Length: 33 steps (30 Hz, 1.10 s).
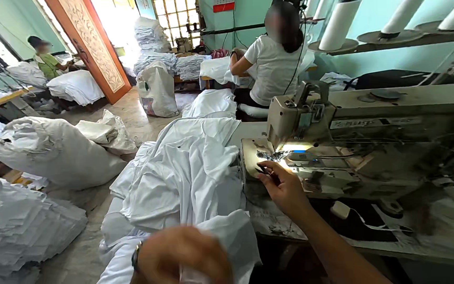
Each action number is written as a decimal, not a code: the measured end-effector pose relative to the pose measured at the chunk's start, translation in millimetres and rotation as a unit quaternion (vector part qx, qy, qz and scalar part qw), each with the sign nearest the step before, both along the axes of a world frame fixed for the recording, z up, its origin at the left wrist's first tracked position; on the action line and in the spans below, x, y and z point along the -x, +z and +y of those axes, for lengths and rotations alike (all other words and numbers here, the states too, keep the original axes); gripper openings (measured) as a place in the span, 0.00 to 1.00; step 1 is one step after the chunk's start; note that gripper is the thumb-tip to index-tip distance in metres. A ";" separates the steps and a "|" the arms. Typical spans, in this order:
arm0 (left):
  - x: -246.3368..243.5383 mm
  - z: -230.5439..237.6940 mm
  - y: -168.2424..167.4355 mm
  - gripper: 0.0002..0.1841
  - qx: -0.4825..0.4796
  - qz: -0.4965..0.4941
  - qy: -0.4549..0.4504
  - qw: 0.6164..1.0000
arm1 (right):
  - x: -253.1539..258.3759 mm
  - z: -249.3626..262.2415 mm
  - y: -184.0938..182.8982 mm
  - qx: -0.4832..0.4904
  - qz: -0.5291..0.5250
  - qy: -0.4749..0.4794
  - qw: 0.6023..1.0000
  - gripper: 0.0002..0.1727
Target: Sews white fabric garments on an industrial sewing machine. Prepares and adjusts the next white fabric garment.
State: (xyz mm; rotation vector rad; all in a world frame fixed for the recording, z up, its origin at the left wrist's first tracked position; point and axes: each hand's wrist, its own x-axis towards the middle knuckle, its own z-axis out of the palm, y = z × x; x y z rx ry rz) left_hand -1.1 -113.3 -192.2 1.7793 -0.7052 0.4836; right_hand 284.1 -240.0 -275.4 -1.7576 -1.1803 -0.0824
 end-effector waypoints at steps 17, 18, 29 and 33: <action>-49.3 234.0 -154.5 0.30 0.022 0.202 0.764 0.612 | -25.5 271.1 50.7 0.320 -0.076 0.085 0.940 0.20; -48.3 234.2 -156.0 0.30 0.036 0.198 0.764 0.613 | -31.6 280.1 39.0 0.342 -0.069 0.068 0.935 0.23; -49.9 228.6 -155.0 0.35 0.057 0.207 0.766 0.606 | -68.6 288.8 10.7 0.514 -0.027 0.117 0.850 0.32; -51.1 227.1 -157.4 0.32 0.055 0.199 0.766 0.609 | -71.5 283.3 11.7 0.500 -0.028 0.130 0.856 0.24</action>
